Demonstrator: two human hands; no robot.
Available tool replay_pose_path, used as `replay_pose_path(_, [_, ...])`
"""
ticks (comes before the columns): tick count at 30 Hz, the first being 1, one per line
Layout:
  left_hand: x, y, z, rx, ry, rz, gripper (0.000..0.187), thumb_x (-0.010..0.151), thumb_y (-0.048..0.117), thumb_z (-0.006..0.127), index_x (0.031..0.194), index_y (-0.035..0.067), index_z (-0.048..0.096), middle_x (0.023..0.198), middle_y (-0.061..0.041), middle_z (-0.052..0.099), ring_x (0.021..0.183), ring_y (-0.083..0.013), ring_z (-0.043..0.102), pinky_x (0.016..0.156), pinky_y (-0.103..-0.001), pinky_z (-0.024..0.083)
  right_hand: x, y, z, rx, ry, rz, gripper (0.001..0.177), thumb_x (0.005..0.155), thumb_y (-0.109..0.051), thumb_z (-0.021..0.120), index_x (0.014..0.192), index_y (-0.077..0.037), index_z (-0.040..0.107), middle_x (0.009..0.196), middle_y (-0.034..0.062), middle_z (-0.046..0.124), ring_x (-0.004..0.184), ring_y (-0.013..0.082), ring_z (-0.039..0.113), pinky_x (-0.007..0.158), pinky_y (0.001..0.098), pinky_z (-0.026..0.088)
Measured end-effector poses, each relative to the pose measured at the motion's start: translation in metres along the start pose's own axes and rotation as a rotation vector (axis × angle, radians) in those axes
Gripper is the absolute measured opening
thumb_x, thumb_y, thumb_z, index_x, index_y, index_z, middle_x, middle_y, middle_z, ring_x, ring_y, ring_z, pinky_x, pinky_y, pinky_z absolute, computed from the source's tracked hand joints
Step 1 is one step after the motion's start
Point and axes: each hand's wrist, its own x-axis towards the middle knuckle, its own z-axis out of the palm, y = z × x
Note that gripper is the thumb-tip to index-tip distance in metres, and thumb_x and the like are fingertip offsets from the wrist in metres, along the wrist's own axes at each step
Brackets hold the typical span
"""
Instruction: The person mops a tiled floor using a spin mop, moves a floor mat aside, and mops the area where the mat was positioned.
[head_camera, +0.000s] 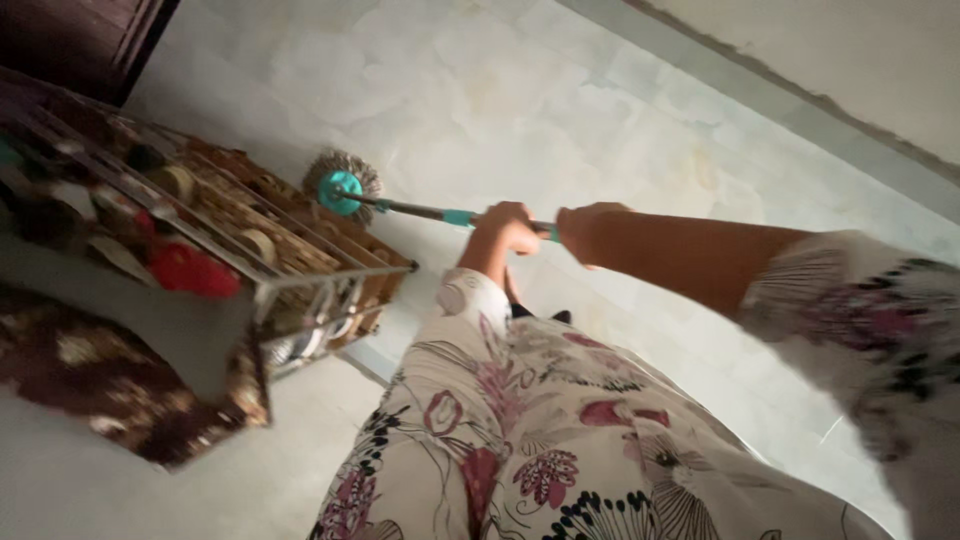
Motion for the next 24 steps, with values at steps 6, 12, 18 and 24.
replay_pose_path(6, [-0.045, 0.173, 0.062, -0.109, -0.01, 0.023, 0.031, 0.083, 0.034, 0.071, 0.099, 0.008, 0.078, 0.097, -0.017, 0.079, 0.089, -0.0293, 0.079, 0.077, -0.042, 0.058, -0.146, 0.083, 0.053, -0.136, -0.091, 0.187, 0.036, 0.095, -0.015, 0.066, 0.128, -0.01, 0.051, 0.09, 0.0109, 0.074, 0.085, 0.0303, 0.076, 0.072, 0.0488, 0.059])
replay_pose_path(12, [-0.085, 0.304, 0.073, 0.02, 0.018, 0.228, 0.022, 0.076, 0.02, 0.072, 0.093, 0.008, 0.079, 0.092, -0.016, 0.075, 0.086, -0.0296, 0.074, 0.074, -0.039, 0.058, -0.277, 0.134, 0.052, -0.256, -0.153, 0.335, 0.036, 0.096, -0.015, 0.065, 0.129, -0.011, 0.052, 0.092, 0.0086, 0.075, 0.086, 0.0267, 0.077, 0.07, 0.0459, 0.06])
replay_pose_path(18, [-0.118, 0.325, 0.068, -0.048, 0.019, 0.251, 0.019, 0.076, 0.017, 0.066, 0.088, 0.006, 0.076, 0.087, -0.015, 0.077, 0.081, -0.0309, 0.076, 0.071, -0.041, 0.058, -0.307, 0.148, 0.053, -0.27, -0.15, 0.319, 0.031, 0.092, -0.005, 0.062, 0.123, -0.007, 0.058, 0.096, 0.0121, 0.076, 0.088, 0.0284, 0.075, 0.073, 0.0444, 0.059])
replay_pose_path(24, [-0.104, 0.265, 0.071, -0.052, 0.078, 0.24, 0.03, 0.084, 0.038, 0.067, 0.089, 0.01, 0.077, 0.087, -0.016, 0.076, 0.082, -0.0303, 0.074, 0.072, -0.041, 0.057, -0.243, 0.123, 0.062, -0.299, -0.124, 0.139, 0.027, 0.088, -0.007, 0.064, 0.114, -0.005, 0.067, 0.097, 0.0143, 0.074, 0.085, 0.0293, 0.07, 0.07, 0.0431, 0.057])
